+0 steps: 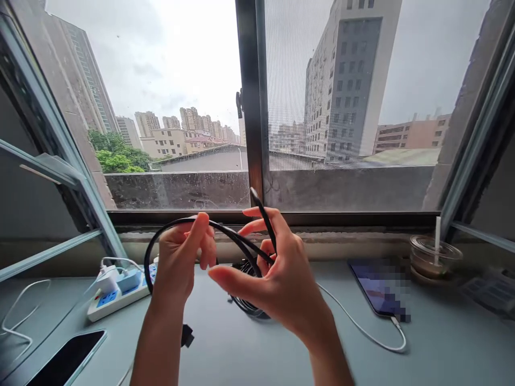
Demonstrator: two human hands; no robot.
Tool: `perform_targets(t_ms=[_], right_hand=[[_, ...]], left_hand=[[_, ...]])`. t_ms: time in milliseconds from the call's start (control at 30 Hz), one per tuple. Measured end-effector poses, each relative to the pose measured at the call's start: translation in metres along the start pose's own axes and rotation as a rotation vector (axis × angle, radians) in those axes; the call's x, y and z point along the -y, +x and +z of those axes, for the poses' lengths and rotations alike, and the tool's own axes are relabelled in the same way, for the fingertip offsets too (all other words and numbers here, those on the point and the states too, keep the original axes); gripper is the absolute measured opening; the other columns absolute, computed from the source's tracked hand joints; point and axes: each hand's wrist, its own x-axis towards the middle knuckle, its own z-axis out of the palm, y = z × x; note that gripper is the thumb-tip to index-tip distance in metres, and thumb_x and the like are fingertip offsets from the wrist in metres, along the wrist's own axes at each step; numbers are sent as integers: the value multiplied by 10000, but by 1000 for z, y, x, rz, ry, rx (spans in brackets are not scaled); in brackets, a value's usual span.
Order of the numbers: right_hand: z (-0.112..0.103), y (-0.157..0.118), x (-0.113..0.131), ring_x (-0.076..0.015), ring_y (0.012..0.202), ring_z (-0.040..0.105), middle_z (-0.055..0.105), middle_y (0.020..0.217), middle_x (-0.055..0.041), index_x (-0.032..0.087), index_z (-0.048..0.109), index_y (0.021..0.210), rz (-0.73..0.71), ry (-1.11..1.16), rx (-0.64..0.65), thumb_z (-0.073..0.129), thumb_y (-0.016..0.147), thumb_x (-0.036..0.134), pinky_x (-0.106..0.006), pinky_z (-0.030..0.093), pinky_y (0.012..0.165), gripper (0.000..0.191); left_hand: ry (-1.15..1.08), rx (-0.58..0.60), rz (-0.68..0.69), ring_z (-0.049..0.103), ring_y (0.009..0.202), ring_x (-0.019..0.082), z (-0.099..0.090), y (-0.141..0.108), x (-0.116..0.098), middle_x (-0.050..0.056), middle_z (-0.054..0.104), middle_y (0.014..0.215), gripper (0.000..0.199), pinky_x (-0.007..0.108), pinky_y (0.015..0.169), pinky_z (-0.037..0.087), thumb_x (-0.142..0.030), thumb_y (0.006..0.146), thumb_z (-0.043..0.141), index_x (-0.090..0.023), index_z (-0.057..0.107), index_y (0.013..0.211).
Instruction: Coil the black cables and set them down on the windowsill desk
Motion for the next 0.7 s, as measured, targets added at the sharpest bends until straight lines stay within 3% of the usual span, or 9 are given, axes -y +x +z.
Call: perform_targets(t_ms=[67, 133, 300, 400, 467, 533, 600, 700], right_hand=[[5, 2, 2, -129, 711, 584, 638, 958, -9, 301, 520, 1182, 45, -34, 14, 780, 612, 470, -210, 500, 568, 649], [6, 6, 1, -126, 658, 584, 643, 847, 7, 287, 541, 1176, 57, -75, 1, 750, 668, 408, -205, 489, 531, 562], [-9, 15, -10, -97, 555, 503, 624, 754, 10, 253, 641, 1107, -54, -201, -185, 666, 772, 341, -195, 445, 482, 347], [-20, 17, -15, -108, 579, 535, 625, 742, 4, 256, 673, 1098, -118, -204, -326, 692, 763, 356, -207, 450, 493, 350], [-23, 16, -16, -115, 592, 549, 630, 739, 6, 270, 683, 1095, -151, -213, -408, 712, 751, 358, -221, 457, 510, 356], [-23, 15, -15, -114, 573, 540, 631, 726, 10, 286, 691, 1076, -179, -212, -461, 724, 744, 361, -234, 451, 504, 342], [-21, 12, -13, -122, 561, 528, 634, 710, 9, 303, 698, 1039, -231, -209, -523, 732, 741, 365, -254, 438, 491, 306], [-20, 7, -10, -166, 626, 549, 649, 729, -9, 336, 688, 1026, -357, -280, -547, 727, 760, 323, -321, 464, 575, 269]], left_hand=[[38, 32, -36, 375, 286, 83, 2, 2, 3, -50, 431, 297, 450, 243, 385, 324, -576, 766, 623, -208, 535, 523], [54, 97, -43, 395, 287, 91, 1, 4, 5, -40, 420, 299, 503, 243, 372, 311, -598, 794, 569, -210, 498, 483], [113, 389, -29, 436, 318, 106, -15, 8, 0, -9, 459, 353, 550, 247, 360, 290, -582, 802, 567, -205, 446, 420], [63, 349, 110, 562, 503, 155, -25, 8, -4, 9, 568, 497, 403, 277, 495, 434, -534, 769, 640, -210, 538, 551], [105, 308, 216, 639, 796, 203, -27, 8, -3, 34, 671, 751, 271, 319, 722, 497, -477, 730, 705, -223, 617, 762], [212, 281, 277, 572, 1099, 233, -24, 10, 3, 53, 657, 1081, 415, 348, 925, 442, -408, 685, 765, -255, 601, 1034], [304, 247, 272, 477, 1242, 239, -15, 13, 15, 63, 556, 1291, 627, 358, 1011, 381, -376, 668, 783, -282, 501, 1221], [310, 191, 158, 476, 1249, 234, 3, 20, 39, 93, 535, 1309, 654, 363, 1022, 370, -407, 743, 712, -258, 422, 1310]])
